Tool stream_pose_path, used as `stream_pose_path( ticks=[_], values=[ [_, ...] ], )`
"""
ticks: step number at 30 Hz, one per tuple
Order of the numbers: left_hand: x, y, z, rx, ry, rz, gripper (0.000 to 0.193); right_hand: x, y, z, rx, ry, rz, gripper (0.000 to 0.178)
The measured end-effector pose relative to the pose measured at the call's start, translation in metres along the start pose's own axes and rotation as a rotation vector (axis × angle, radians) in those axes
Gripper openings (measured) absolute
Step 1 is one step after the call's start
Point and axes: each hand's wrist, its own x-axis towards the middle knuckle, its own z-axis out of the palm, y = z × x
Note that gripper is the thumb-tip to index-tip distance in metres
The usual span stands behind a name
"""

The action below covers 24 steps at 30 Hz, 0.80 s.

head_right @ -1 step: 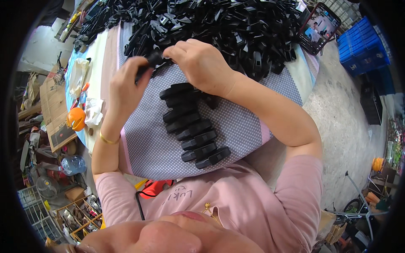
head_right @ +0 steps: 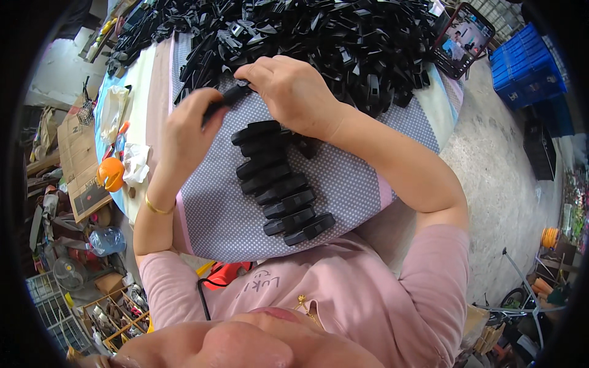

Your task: Assembling black plastic interlocking components into stacks by hand at a workbench.

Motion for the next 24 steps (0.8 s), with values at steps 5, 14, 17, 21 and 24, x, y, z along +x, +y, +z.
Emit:
stream_pose_path(
  ticks=[5, 14, 17, 21, 24],
  values=[
    [-0.009, 0.001, 0.016, -0.143, -0.139, -0.040, 0.020, 0.004, -0.006, -0.004, 0.265, 0.055, 0.054, 0.016],
    [-0.012, -0.004, 0.005, -0.153, -0.236, -0.281, 0.023, -0.003, -0.006, 0.006, 0.320, -0.268, 0.030, 0.022],
    [-0.006, -0.006, 0.006, -0.191, -0.306, -0.217, 0.023, 0.001, -0.003, 0.009, 0.337, -0.290, 0.128, 0.021],
    [-0.007, -0.003, 0.006, -0.265, -0.303, -0.289, 0.022, 0.002, -0.002, 0.004, 0.389, -0.250, 0.235, 0.018],
    [-0.008, -0.004, 0.004, -0.235, -0.295, -0.298, 0.023, 0.001, -0.001, -0.005, 0.423, -0.187, 0.275, 0.022]
  ],
)
